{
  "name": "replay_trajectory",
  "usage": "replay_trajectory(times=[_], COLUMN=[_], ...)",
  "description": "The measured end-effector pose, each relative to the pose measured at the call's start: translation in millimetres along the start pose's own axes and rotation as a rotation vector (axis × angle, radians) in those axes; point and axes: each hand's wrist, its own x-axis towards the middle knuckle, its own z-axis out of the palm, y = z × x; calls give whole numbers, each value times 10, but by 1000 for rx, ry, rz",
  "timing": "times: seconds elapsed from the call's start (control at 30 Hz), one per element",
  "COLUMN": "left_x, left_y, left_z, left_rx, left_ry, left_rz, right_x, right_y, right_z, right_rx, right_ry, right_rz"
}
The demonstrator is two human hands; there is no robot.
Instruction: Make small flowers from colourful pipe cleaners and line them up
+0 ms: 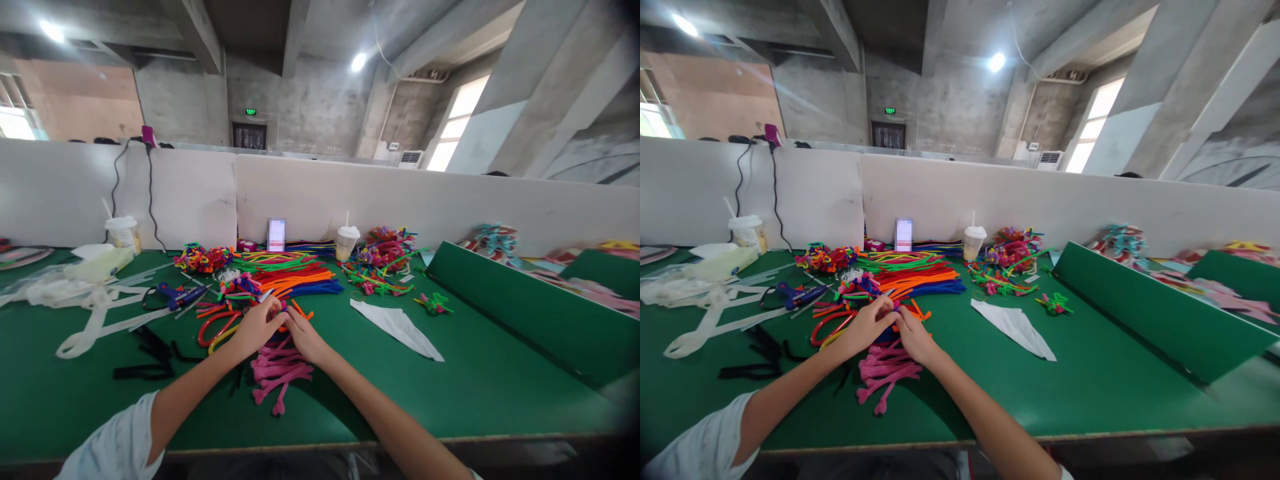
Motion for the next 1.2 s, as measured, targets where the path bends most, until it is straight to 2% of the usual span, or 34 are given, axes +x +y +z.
replay_trajectory(times=[0.3, 0.53, 0.73, 0.87, 1.03, 1.2], left_x=[-22, -36, -1, 9, 6, 7], left_y=[41, 47, 40, 66, 78, 79], left_z=[5, 11, 51, 46, 33, 40], left_rx=[56, -160, -564, -745, -840, -862], left_ry=[11, 89, 61, 57, 15, 20], left_rz=[39, 112, -8, -105, -191, -169], right_x=[31, 23, 15, 25, 19, 6], right_y=[46, 2, 19, 70, 36, -57], right_z=[13, 33, 21, 3, -13, -40], right_rx=[143, 360, 443, 426, 395, 332], right_ry=[28, 27, -48, -125, -171, -221], right_rz=[-28, 43, -3, -44, -78, -145])
